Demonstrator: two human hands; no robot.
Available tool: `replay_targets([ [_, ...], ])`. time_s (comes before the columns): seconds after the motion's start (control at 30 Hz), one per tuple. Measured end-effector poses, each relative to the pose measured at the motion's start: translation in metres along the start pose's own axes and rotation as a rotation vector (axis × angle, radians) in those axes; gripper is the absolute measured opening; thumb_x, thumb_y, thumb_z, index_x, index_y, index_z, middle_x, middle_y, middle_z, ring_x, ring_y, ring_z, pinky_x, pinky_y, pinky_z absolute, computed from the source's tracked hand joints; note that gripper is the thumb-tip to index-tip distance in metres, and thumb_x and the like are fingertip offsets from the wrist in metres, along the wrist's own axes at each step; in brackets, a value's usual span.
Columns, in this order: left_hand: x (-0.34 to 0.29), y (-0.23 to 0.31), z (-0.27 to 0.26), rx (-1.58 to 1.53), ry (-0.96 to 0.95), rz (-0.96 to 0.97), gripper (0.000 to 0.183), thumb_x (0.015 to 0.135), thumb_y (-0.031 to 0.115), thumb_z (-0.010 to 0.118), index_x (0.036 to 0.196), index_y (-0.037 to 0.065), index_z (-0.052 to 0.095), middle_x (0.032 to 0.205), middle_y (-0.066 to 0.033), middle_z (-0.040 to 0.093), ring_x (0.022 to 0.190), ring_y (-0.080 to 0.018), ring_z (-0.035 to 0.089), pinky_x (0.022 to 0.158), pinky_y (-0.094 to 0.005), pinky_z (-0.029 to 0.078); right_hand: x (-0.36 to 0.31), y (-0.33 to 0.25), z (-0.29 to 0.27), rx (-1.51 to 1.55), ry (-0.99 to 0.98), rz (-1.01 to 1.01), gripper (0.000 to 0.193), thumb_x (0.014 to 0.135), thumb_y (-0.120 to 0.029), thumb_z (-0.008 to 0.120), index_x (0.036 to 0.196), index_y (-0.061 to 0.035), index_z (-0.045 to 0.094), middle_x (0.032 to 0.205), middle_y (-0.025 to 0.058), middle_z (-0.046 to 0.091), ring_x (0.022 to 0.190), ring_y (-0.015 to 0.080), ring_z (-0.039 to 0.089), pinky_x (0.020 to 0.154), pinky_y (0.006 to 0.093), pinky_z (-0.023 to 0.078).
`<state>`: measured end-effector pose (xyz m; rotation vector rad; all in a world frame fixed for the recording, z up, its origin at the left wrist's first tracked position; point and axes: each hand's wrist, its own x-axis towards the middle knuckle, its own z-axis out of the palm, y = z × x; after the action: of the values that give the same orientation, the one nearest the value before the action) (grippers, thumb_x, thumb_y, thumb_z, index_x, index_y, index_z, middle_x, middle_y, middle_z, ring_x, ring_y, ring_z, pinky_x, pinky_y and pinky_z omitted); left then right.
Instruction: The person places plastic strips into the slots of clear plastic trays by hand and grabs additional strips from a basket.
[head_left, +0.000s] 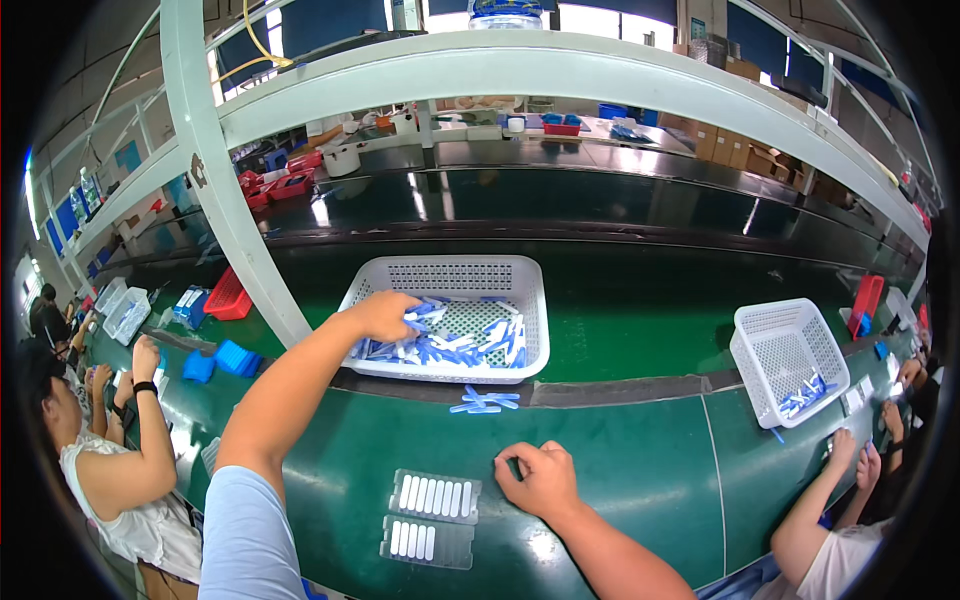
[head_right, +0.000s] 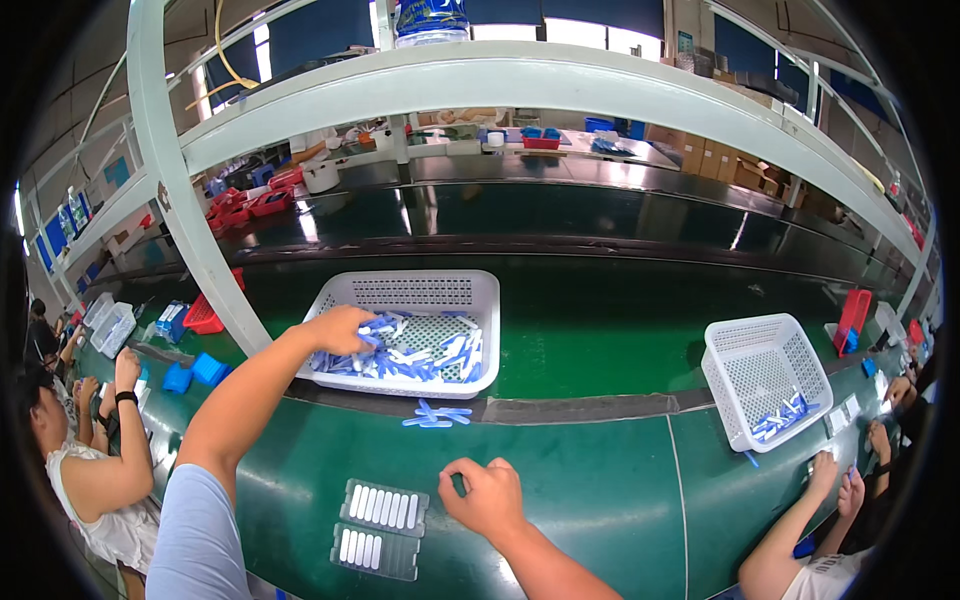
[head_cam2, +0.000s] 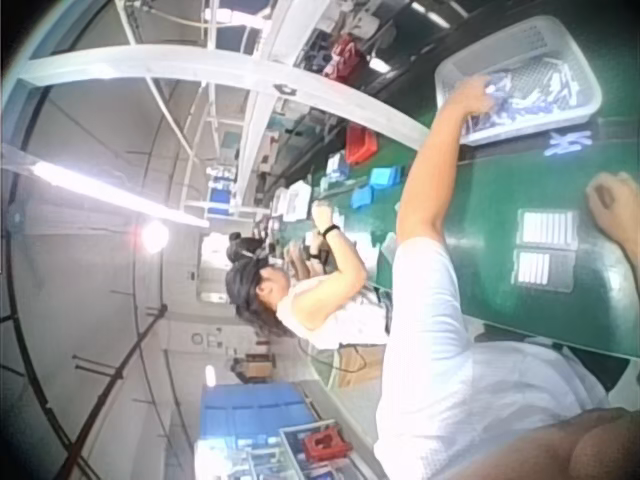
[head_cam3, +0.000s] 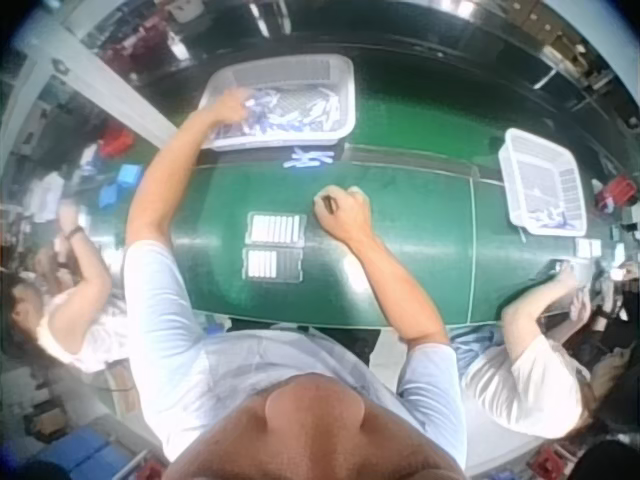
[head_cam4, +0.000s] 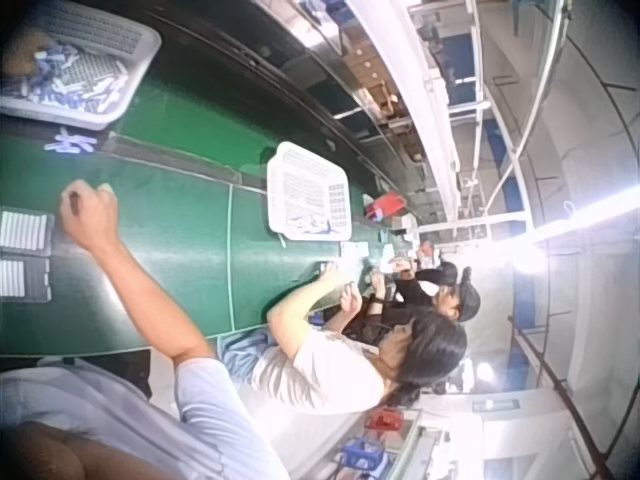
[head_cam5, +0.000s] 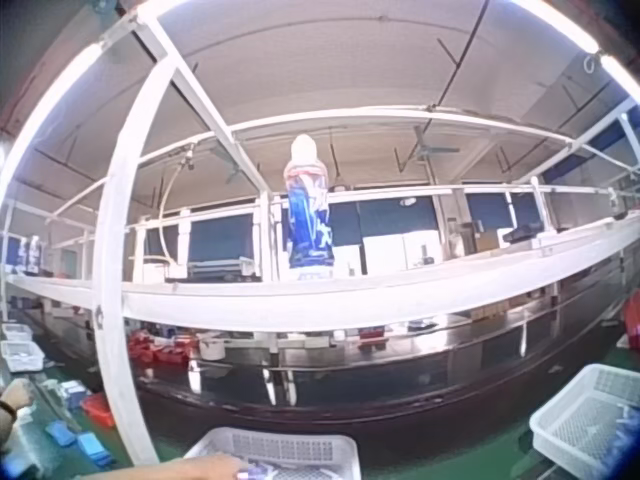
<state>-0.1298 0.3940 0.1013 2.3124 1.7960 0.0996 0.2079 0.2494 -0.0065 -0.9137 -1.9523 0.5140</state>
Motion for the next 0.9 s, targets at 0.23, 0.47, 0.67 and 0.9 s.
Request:
replay_targets([
  [0.23, -0.003, 0.008, -0.008, -0.378, 0.102, -0.1, 0.037, 0.088, 0.021, 0.071, 0.12, 0.005, 0.067, 0.104, -0.0156, 0.073, 0.096, -0.0281, 0.07, 0.09, -0.0398, 0.052, 0.0, 0.003, 0.002, -0.015, -0.004, -0.002, 0.011, 0.075, -0.013, 0.078, 0.074, -0.0142, 0.067, 0.044, -0.001, 0.041, 0.039, 0.0186, 0.041, 0.055, 0.0319, 0.036],
  [0.47, 0.001, -0.003, -0.002, -0.884, 0.24, 0.006, 0.028, 0.088, 0.019, 0.075, 0.109, 0.002, 0.066, 0.092, -0.007, 0.073, 0.083, -0.0166, 0.07, 0.075, -0.0328, 0.053, 0.001, -0.002, 0.003, -0.006, -0.001, -0.002, 0.01, 0.076, -0.014, 0.077, 0.073, -0.0136, 0.067, 0.044, -0.0006, 0.041, 0.039, 0.0194, 0.041, 0.056, 0.032, 0.037],
  [0.67, -0.001, 0.005, -0.009, -0.547, 0.276, -0.153, 0.034, 0.078, 0.023, 0.087, 0.098, 0.003, 0.07, 0.089, -0.0086, 0.07, 0.086, -0.0171, 0.067, 0.076, -0.0313, 0.052, 0.001, -0.003, 0.003, 0.001, 0.005, 0.019, 0.011, 0.077, -0.016, 0.075, 0.071, -0.0143, 0.066, 0.042, 0.0004, 0.042, 0.038, 0.0228, 0.041, 0.058, 0.0333, 0.04],
  [0.9, -0.009, 0.029, -0.021, 0.216, -0.122, -0.246, 0.052, 0.086, 0.034, 0.075, 0.126, 0.002, 0.065, 0.117, -0.0232, 0.069, 0.113, -0.0398, 0.064, 0.1, -0.0442, 0.049, 0.002, 0.0, 0.002, 0.0, -0.003, 0.03, 0.011, 0.077, -0.016, 0.075, 0.071, -0.0142, 0.066, 0.042, 0.0011, 0.043, 0.038, 0.0232, 0.042, 0.057, 0.0339, 0.04],
])
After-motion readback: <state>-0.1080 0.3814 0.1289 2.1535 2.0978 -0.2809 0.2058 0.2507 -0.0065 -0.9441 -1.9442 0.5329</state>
